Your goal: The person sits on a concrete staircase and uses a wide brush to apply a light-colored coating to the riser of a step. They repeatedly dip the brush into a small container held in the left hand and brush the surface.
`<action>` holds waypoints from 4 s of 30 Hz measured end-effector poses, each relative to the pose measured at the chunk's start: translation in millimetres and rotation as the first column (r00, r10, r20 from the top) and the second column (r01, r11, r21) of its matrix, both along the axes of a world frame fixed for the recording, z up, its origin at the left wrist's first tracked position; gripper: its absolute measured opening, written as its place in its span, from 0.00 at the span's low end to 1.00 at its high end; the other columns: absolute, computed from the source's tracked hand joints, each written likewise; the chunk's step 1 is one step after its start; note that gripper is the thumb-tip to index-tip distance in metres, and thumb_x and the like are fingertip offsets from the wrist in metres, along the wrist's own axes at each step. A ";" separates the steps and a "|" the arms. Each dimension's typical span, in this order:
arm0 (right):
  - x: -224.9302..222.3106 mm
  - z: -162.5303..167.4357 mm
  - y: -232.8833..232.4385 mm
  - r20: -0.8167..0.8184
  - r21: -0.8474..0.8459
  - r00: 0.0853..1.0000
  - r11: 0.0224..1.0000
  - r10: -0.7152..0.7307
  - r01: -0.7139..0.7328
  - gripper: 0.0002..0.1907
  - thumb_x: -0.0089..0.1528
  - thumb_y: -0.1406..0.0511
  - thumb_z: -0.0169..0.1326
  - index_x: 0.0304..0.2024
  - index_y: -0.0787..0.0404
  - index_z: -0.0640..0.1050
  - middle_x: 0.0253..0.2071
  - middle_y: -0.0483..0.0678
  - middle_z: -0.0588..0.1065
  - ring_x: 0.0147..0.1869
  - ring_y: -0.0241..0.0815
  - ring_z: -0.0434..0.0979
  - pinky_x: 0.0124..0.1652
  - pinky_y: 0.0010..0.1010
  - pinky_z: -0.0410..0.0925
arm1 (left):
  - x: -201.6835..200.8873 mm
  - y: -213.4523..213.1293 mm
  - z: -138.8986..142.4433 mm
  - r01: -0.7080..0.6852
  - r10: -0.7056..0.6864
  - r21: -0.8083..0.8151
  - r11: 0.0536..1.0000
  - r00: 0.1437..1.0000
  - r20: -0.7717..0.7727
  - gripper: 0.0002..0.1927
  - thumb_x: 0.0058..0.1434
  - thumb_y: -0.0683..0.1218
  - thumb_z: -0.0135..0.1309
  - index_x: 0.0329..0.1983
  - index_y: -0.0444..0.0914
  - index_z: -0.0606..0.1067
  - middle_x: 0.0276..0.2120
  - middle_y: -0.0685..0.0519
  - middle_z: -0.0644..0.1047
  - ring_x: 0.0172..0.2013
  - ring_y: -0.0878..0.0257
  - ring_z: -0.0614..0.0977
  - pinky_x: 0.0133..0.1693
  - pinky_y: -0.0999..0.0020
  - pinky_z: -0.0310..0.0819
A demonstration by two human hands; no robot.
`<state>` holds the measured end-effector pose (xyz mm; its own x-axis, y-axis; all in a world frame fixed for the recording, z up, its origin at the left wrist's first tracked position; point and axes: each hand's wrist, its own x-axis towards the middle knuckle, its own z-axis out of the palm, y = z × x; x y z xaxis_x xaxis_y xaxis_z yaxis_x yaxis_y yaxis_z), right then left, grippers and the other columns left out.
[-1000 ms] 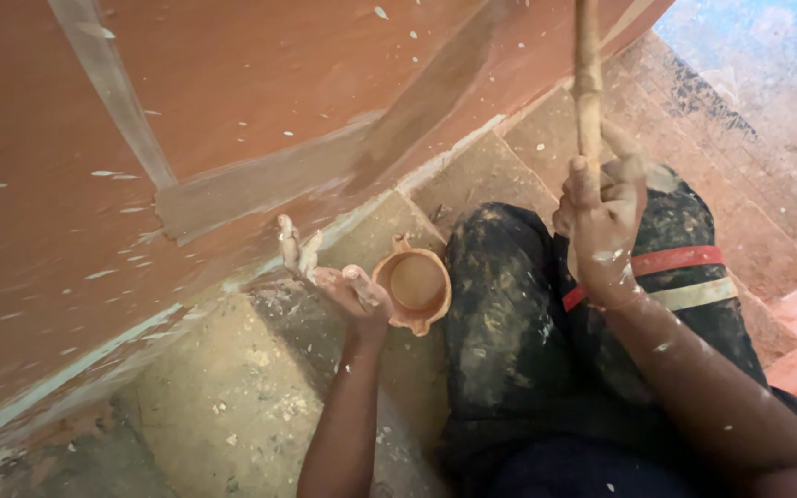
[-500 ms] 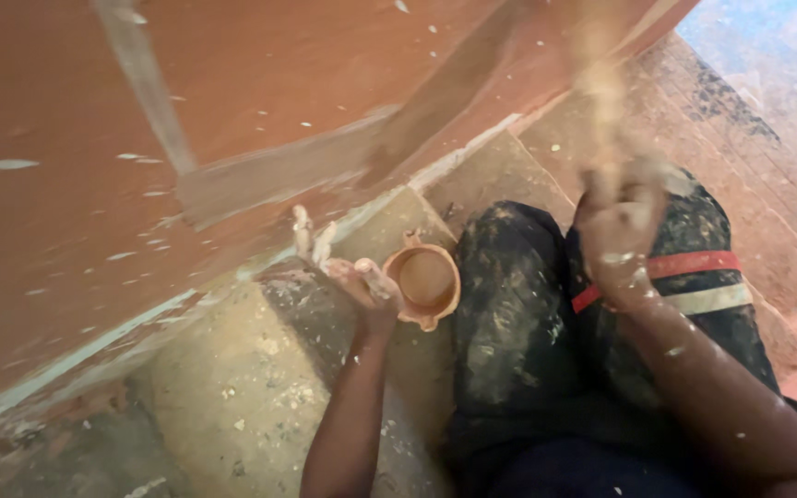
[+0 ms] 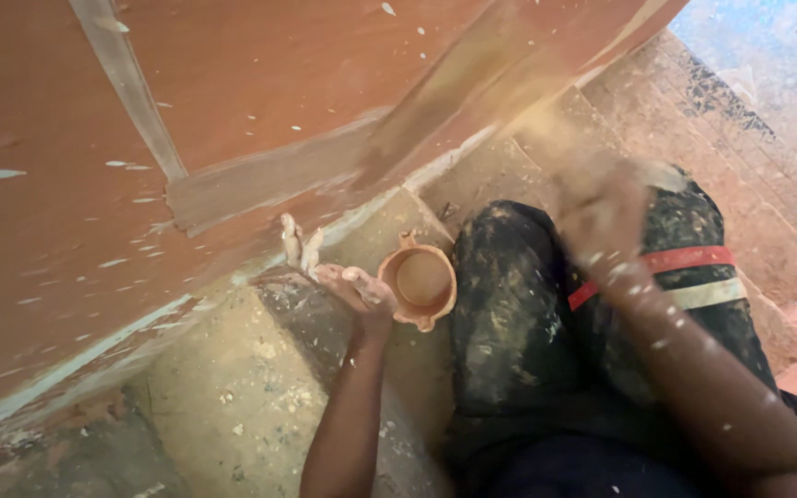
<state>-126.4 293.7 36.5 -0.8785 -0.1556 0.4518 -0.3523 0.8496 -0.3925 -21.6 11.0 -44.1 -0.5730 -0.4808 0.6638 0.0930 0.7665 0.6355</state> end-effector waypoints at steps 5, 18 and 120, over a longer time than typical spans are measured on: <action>-1.1 1.2 1.6 0.116 -0.432 0.985 0.887 -0.127 0.165 0.07 0.69 0.71 0.57 0.36 0.63 0.82 0.32 0.52 0.77 0.33 0.47 0.76 0.37 0.37 0.65 | -3.1 -3.3 -8.3 -0.003 0.003 0.018 1.000 1.000 -0.002 0.31 0.79 0.58 0.24 0.66 0.27 0.59 0.68 0.32 0.61 0.68 0.41 0.65 0.71 0.48 0.56; -3.5 3.5 3.2 0.179 -0.618 0.971 0.749 -0.161 0.238 0.16 0.72 0.66 0.58 0.61 0.66 0.82 0.34 0.58 0.73 0.38 0.46 0.71 0.38 0.37 0.64 | -11.8 3.5 18.5 -0.016 0.017 0.013 1.000 0.999 -0.050 0.34 0.79 0.62 0.20 0.66 0.29 0.59 0.69 0.33 0.59 0.71 0.41 0.62 0.75 0.49 0.53; 17.3 -8.0 -24.1 -0.081 -0.223 0.971 0.946 0.224 -0.237 0.05 0.66 0.70 0.58 0.45 0.60 0.80 0.44 0.56 0.78 0.48 0.59 0.77 0.51 0.47 0.69 | -7.2 -4.3 4.2 -0.072 0.073 -0.021 0.997 0.997 0.029 0.31 0.79 0.56 0.22 0.72 0.26 0.52 0.72 0.32 0.55 0.72 0.39 0.61 0.75 0.48 0.51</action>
